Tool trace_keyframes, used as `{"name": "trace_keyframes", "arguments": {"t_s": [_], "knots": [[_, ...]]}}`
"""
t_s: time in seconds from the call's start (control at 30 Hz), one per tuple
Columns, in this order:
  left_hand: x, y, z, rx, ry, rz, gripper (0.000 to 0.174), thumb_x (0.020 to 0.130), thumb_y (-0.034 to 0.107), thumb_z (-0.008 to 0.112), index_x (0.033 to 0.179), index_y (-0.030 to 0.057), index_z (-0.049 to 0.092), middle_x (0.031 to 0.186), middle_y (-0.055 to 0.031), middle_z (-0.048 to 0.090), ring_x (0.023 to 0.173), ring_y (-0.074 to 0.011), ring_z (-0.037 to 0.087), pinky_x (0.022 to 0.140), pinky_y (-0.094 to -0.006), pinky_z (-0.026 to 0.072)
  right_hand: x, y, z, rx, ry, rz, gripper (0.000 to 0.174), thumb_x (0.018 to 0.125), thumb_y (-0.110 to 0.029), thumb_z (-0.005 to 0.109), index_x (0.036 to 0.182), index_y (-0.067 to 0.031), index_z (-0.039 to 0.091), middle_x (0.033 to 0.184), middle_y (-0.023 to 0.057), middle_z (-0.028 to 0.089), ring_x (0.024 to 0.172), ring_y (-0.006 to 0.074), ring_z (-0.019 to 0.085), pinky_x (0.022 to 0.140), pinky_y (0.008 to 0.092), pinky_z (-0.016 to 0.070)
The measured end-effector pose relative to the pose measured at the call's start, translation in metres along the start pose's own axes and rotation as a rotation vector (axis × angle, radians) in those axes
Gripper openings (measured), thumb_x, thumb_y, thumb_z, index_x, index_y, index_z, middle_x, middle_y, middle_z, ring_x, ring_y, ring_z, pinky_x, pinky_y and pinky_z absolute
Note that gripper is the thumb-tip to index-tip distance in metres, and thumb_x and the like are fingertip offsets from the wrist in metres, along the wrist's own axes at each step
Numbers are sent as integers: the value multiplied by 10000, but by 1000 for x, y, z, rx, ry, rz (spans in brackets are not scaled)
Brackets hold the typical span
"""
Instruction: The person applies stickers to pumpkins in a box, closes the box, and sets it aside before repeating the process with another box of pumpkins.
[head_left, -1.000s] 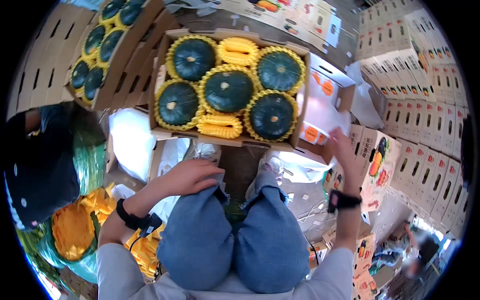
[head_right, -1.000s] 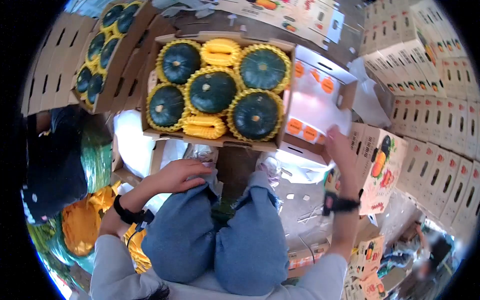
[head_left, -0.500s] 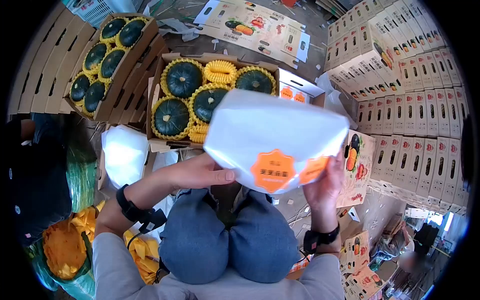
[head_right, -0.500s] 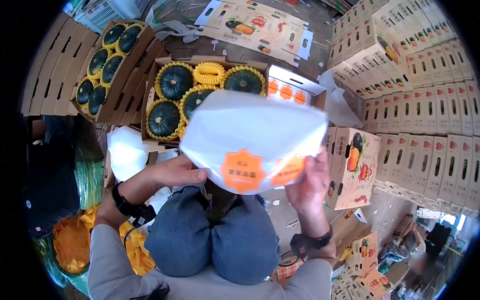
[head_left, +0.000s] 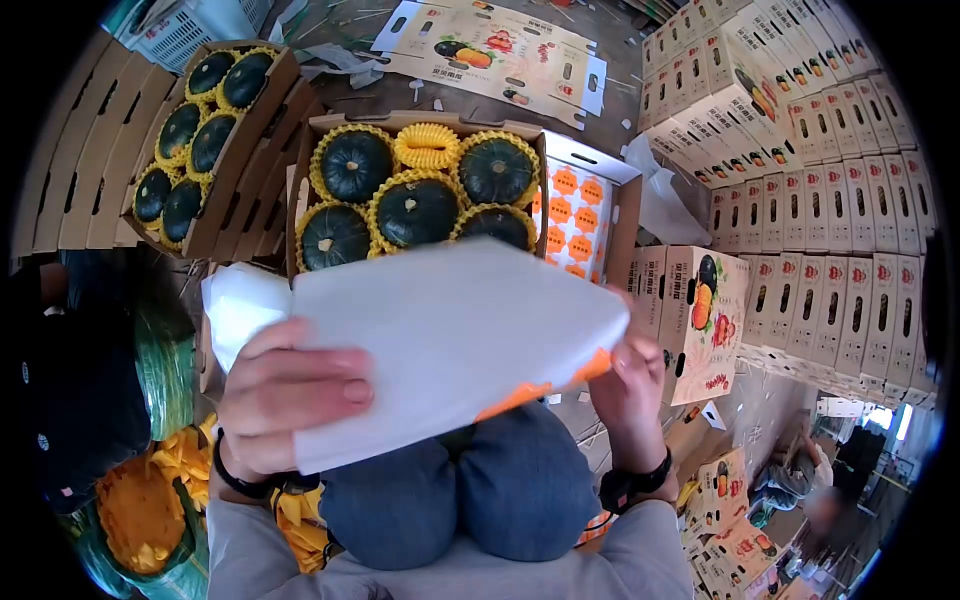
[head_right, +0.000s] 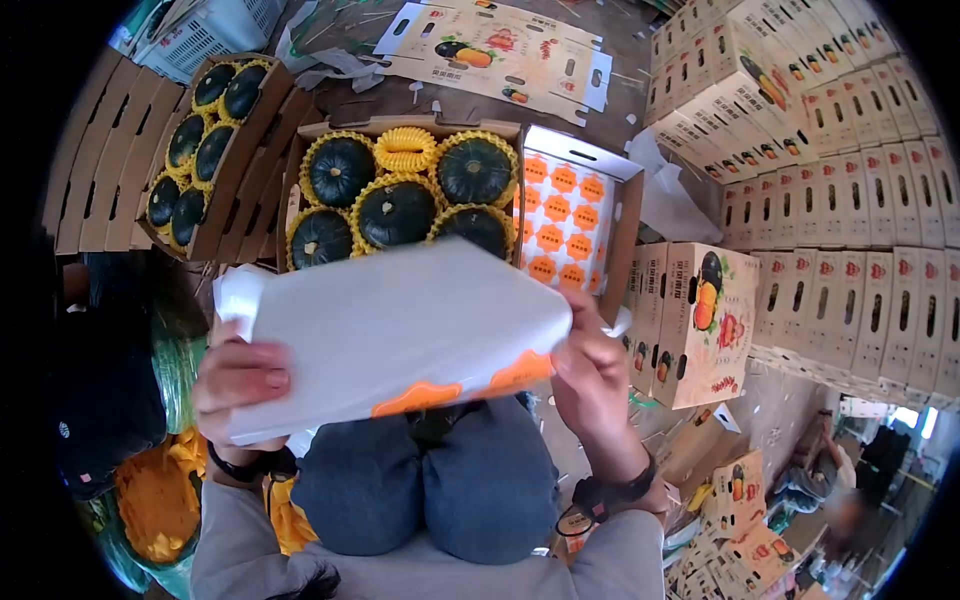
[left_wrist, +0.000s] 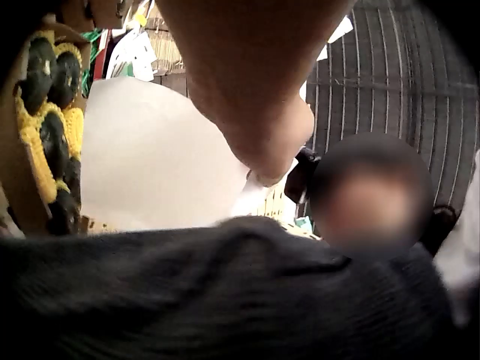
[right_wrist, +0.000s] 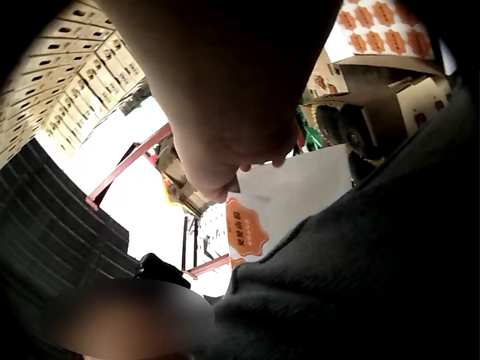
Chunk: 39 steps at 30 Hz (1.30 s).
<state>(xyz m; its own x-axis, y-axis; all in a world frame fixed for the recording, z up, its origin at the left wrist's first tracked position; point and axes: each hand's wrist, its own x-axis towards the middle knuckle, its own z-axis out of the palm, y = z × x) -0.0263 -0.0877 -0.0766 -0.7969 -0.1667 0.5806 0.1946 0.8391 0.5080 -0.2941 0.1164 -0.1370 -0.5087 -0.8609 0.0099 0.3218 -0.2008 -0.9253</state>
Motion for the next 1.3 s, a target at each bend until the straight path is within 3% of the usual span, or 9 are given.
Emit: {"name": "trace_keyframes", "arguments": {"t_s": [0.07,0.23,0.33,0.53,0.73,0.9,1.03,1.13,1.3], "knots": [[17,9,13,-167,128,-241,107,773,121,691,832,38,659,871,-110,654,816,-234,654,669,-289,528,5,-10,6,-182,-14,-283,148,852,-198,594,922,-95,673,1415,165,346,1305,344,328,1056,500,258],[-4,-4,44,-589,153,-734,143,825,39,643,956,-10,614,947,-100,597,782,-134,588,646,-236,461,7,-7,-8,-238,-185,-198,251,821,-223,653,944,-5,673,1470,207,232,1376,367,186,1087,509,183],[-15,-14,63,-702,152,-861,168,840,46,640,996,-2,596,946,-60,599,839,-97,577,703,-220,462,7,-2,-9,-303,-263,97,230,807,-103,659,1010,5,656,1157,166,600,1063,230,576,897,336,444],[-53,-63,84,-879,156,-1212,254,806,129,697,965,50,515,918,-23,562,850,-90,525,772,-234,429,23,25,3,-492,-209,231,172,828,-68,650,986,-2,658,924,60,662,794,102,604,696,229,472],[-20,-46,63,-126,-52,-657,257,763,136,698,958,4,594,918,-138,592,853,-284,602,745,-329,489,35,41,16,-619,-382,315,195,854,-159,628,965,-5,671,832,48,670,736,87,610,660,218,469],[-25,-43,81,-58,-256,-576,183,726,74,679,901,39,640,897,-58,633,867,-224,609,738,-320,476,37,52,20,-547,-337,523,240,856,-181,629,1005,3,669,843,47,671,750,81,605,662,218,474],[-29,-44,79,311,-103,49,259,657,104,648,913,70,665,927,-42,643,900,-174,604,716,-283,466,32,74,-2,-447,-277,685,259,870,-190,617,1021,16,661,832,39,666,741,74,591,661,207,471],[-31,-61,63,178,-56,-39,212,688,82,643,899,66,658,867,-44,635,868,-194,603,717,-298,466,31,81,-11,-532,-286,671,258,880,-192,607,1018,20,662,824,30,662,748,70,583,671,201,468],[-42,-125,24,-80,-73,-1026,170,796,151,673,836,-3,614,724,-73,618,676,-207,602,596,-297,459,22,71,-5,-616,-297,623,242,895,-164,586,1049,11,651,856,26,662,773,66,579,696,198,466]]}}
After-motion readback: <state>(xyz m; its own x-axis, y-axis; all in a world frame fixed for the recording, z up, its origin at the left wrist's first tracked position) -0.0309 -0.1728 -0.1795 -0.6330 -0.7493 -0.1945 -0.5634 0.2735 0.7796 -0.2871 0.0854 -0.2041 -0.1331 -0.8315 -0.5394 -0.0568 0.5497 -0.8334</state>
